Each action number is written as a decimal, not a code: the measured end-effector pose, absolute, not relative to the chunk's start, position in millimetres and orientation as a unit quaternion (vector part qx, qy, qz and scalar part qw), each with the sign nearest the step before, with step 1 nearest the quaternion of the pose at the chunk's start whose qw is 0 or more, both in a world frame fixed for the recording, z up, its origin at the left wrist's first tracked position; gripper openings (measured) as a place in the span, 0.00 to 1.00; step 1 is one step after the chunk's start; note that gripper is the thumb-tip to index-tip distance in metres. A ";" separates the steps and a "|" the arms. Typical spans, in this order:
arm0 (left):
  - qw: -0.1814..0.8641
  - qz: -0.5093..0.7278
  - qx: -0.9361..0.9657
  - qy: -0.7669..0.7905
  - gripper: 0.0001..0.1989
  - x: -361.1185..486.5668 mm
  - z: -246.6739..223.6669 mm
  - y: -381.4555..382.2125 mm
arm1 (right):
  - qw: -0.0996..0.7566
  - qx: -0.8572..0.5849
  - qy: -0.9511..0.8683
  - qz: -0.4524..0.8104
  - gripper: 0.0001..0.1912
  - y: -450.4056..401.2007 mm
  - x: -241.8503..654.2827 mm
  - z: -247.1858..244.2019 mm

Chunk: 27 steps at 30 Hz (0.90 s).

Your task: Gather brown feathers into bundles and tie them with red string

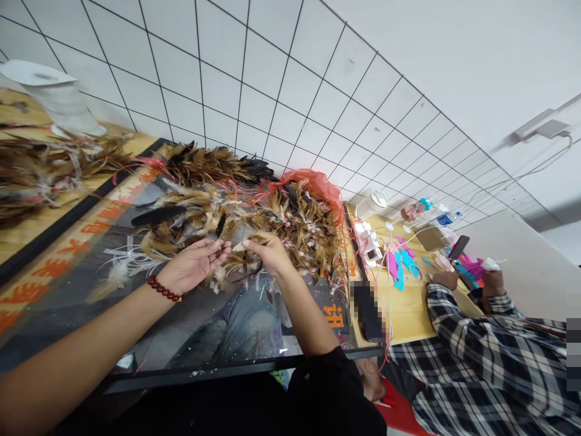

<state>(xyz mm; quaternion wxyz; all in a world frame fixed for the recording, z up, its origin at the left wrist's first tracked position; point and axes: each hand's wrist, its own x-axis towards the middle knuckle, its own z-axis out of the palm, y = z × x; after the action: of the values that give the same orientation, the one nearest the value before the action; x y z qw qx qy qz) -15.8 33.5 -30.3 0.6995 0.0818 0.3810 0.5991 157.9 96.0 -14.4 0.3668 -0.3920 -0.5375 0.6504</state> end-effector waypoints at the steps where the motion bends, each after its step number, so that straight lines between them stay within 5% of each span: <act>1: 0.702 0.590 0.084 0.390 0.08 -14.3 -30.6 32.7 | 0.365 -0.382 -0.563 0.635 0.16 95.9 155.4 -14.5; 10: 0.707 0.552 0.089 0.433 0.06 -9.0 -27.9 29.4 | 0.298 -0.425 -0.710 0.475 0.10 94.9 144.4 -21.4; 21: 0.672 0.558 0.161 0.460 0.04 -11.1 -24.7 28.4 | 0.265 -0.374 -0.601 0.655 0.25 98.7 151.8 -9.1; 27: 0.788 0.475 0.135 0.367 0.06 -18.1 -21.4 27.0 | 0.200 -0.322 -0.559 0.738 0.24 95.8 154.3 -9.6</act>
<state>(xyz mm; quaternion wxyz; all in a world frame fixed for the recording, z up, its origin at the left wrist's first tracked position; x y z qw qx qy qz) -18.1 27.0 -21.4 0.7883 0.1348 0.3669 0.4751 154.3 95.8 -9.6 0.1997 -0.3218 -0.5590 0.7376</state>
